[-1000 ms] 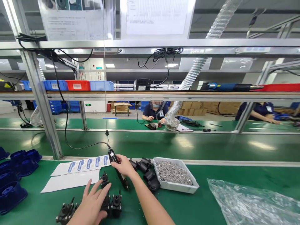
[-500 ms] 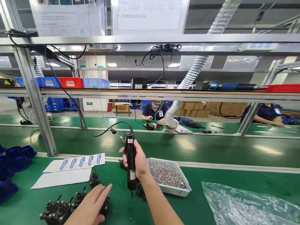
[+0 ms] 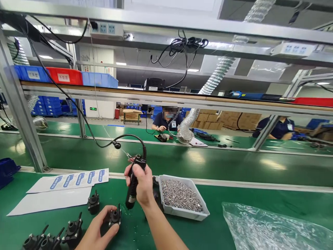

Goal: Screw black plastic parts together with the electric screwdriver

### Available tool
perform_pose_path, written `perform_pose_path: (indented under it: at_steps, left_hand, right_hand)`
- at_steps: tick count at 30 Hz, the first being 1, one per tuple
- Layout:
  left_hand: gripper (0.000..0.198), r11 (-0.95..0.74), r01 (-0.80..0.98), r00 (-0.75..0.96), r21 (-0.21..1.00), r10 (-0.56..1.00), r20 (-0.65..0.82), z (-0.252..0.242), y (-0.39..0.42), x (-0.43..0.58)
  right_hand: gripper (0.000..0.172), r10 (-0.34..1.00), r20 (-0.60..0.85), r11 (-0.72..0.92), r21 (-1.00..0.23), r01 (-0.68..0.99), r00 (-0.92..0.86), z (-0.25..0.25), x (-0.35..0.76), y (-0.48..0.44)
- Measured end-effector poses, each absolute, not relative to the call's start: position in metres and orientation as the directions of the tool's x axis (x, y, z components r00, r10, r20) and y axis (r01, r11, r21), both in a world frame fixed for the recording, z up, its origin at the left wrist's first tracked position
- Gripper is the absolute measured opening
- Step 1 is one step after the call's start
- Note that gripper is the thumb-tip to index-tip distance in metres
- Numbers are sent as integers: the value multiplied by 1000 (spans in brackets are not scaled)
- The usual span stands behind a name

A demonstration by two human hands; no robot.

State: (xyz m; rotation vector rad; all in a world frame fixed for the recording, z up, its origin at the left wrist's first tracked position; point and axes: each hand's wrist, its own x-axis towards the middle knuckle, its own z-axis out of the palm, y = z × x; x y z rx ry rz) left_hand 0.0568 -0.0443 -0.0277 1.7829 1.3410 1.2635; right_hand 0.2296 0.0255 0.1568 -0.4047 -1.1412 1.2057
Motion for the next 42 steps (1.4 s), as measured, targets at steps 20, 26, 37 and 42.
perform_pose_path:
  at_steps: [20,26,37,42]
  left_hand:
    - [45,-103,268,79,958,993,85,20,-53,65]
    - [39,-96,210,120,973,990,71,21,-52,65]
    - [31,-98,164,115,982,990,79,32,-55,67]
    - [31,-105,161,109,981,990,88,30,-56,68]
  right_hand:
    - [26,849,525,475,-805,-355,-54,142,204,20]
    - [27,870,492,481,-853,-205,-7,137,193,16]
    - [23,868,496,477,-849,-225,-29,133,189,15]
    - [25,873,488,473,-849,-236,-6,127,189,17]
